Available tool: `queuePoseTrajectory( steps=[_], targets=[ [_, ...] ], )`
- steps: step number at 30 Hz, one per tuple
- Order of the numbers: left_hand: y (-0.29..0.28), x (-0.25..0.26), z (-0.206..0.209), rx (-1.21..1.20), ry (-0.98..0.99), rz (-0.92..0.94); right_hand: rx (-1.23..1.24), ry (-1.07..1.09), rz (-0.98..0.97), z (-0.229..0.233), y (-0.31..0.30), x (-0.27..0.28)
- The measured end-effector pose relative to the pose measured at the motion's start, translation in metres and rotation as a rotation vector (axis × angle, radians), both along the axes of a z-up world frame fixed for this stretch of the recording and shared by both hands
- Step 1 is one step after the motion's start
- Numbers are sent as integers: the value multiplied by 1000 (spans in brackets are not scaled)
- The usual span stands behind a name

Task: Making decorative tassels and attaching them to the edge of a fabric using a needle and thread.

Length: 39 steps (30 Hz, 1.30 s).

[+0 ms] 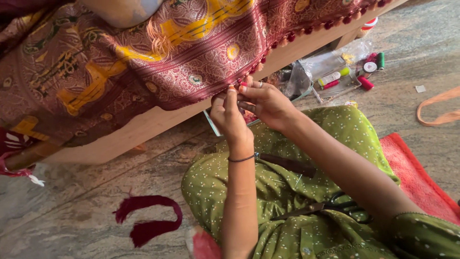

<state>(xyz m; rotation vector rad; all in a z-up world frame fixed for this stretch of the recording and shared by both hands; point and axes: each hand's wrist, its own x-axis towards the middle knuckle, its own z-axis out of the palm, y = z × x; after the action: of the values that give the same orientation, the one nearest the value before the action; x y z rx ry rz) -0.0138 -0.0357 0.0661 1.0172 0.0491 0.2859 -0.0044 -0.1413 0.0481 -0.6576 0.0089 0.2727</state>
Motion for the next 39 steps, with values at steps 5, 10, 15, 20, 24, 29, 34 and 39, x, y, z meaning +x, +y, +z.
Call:
queuePoseTrajectory(
  steps=[5, 10, 15, 20, 24, 29, 34, 39],
  targets=[
    [-10, 2, -20, -60, -15, 55, 23, 0, 12, 3, -5, 0],
    [4, -8, -12, -57, -56, 22, 48, 23, 7, 3, -7, 0],
    [20, -18, 22, -50, -55, -68, 37, 99, 9, 6, 8, 2],
    [27, -12, 5, 6, -73, -34, 4, 31, 16, 7, 22, 9],
    [24, -7, 2, -42, -41, -8, 50, -47, -58, 7, 27, 10],
    [13, 8, -25, -129, -101, -49, -51, -63, -99, 0, 19, 8],
    [13, -7, 5, -421, -126, -293, -393, -43, -36, -31, -20, -7],
    [22, -4, -18, -713, -135, -541, -376, 225, -33, -89, -61, -37]
  ],
)
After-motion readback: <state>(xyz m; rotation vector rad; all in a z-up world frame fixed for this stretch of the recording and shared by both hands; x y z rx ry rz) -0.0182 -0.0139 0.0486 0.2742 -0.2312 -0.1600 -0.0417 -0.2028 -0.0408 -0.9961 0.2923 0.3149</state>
